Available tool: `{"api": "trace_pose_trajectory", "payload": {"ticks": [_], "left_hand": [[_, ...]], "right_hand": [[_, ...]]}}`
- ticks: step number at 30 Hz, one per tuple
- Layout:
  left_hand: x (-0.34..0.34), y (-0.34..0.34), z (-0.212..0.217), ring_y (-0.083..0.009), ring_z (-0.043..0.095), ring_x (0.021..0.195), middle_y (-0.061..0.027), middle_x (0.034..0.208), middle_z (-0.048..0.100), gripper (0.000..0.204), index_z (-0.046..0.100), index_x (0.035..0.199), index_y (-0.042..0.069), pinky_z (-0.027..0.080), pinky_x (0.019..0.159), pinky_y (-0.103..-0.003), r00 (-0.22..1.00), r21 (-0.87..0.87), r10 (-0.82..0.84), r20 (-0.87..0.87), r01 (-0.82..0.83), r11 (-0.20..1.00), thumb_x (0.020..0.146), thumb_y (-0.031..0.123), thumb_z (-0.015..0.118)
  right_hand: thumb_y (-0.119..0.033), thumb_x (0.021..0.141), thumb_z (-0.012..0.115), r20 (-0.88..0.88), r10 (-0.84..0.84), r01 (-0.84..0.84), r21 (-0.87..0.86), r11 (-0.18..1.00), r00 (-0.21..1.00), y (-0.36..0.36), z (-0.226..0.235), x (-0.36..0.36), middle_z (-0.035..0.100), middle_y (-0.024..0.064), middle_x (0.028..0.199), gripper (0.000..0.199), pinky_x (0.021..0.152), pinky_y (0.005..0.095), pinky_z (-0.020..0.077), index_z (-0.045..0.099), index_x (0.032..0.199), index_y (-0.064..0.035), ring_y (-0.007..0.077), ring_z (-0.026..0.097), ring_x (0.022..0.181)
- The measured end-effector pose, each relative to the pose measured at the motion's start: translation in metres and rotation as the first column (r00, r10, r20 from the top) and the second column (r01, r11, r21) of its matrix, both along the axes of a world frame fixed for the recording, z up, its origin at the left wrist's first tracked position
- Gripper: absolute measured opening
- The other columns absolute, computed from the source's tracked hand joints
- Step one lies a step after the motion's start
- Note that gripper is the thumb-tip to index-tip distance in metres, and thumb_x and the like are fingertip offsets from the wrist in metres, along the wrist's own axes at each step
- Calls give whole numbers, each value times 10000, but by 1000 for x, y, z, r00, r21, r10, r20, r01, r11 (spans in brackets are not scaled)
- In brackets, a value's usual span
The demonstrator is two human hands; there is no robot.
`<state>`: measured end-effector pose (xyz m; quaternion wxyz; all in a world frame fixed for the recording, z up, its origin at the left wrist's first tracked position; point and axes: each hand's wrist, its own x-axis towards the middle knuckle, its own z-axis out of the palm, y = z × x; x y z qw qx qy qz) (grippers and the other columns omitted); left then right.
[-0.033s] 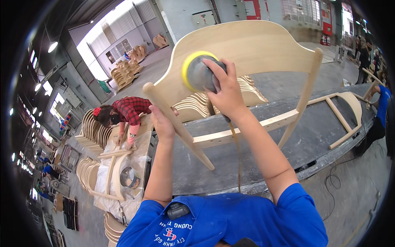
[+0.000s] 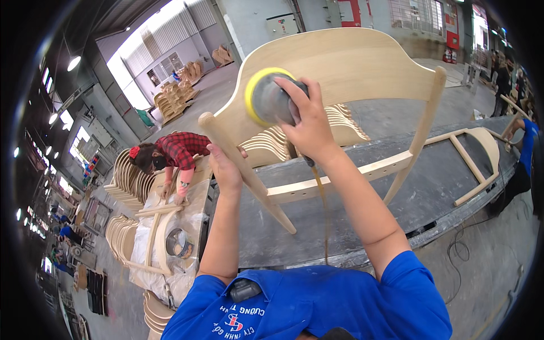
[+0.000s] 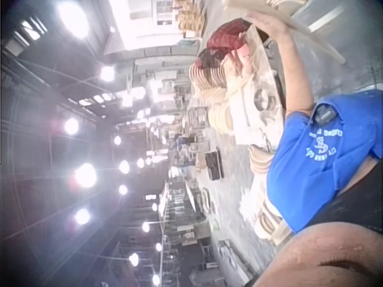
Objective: The person uses a handheld orbital sander to smooth the surfaces of wooden chair frames. They repeatedly pick up chairs, sand the seat and backrest, flip the chairs to access different sides, and place them back on the workbench.
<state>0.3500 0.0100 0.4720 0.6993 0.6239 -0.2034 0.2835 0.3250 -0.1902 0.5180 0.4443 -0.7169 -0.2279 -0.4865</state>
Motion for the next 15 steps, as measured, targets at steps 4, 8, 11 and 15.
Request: {"api": "trace_pose_trajectory", "payload": {"ticks": [4, 8, 11, 15], "left_hand": [[2, 1, -2, -144, 559, 596, -71, 643, 590, 775, 559, 843, 12, 436, 570, -279, 995, 50, 73, -73, -70, 996, 963, 662, 153], [7, -4, 1, -146, 560, 599, -74, 646, 589, 775, 553, 841, 12, 436, 573, -279, 998, 12, 48, -43, -48, 999, 962, 665, 154], [6, -6, 2, -148, 562, 606, -76, 649, 586, 773, 547, 858, 7, 439, 581, -281, 998, 21, 54, -40, -53, 998, 961, 666, 158], [7, -8, 2, -158, 569, 629, -91, 701, 593, 756, 541, 888, 2, 452, 602, -284, 996, 21, 73, -48, -72, 997, 967, 655, 168]], "right_hand": [[-2, 690, 729, 51, 110, -110, -3, 994, 993, 24, 21, -4, 390, 163, 1239, 698, 900, 384, 465, 513, 1324, -199, 336, 518, 1054], [-2, 692, 729, 59, 103, -103, 5, 995, 993, 29, 28, -8, 388, 172, 1233, 708, 914, 401, 463, 498, 1331, -201, 345, 516, 1072], [-5, 691, 731, -26, 88, -86, 57, 995, 996, 27, 25, -8, 386, 180, 1230, 712, 912, 412, 467, 492, 1332, -201, 359, 512, 1085], [-10, 689, 732, 29, 10, -11, 34, 999, 1000, 29, 18, -8, 383, 185, 1234, 717, 903, 422, 475, 487, 1334, -206, 379, 502, 1097]]}}
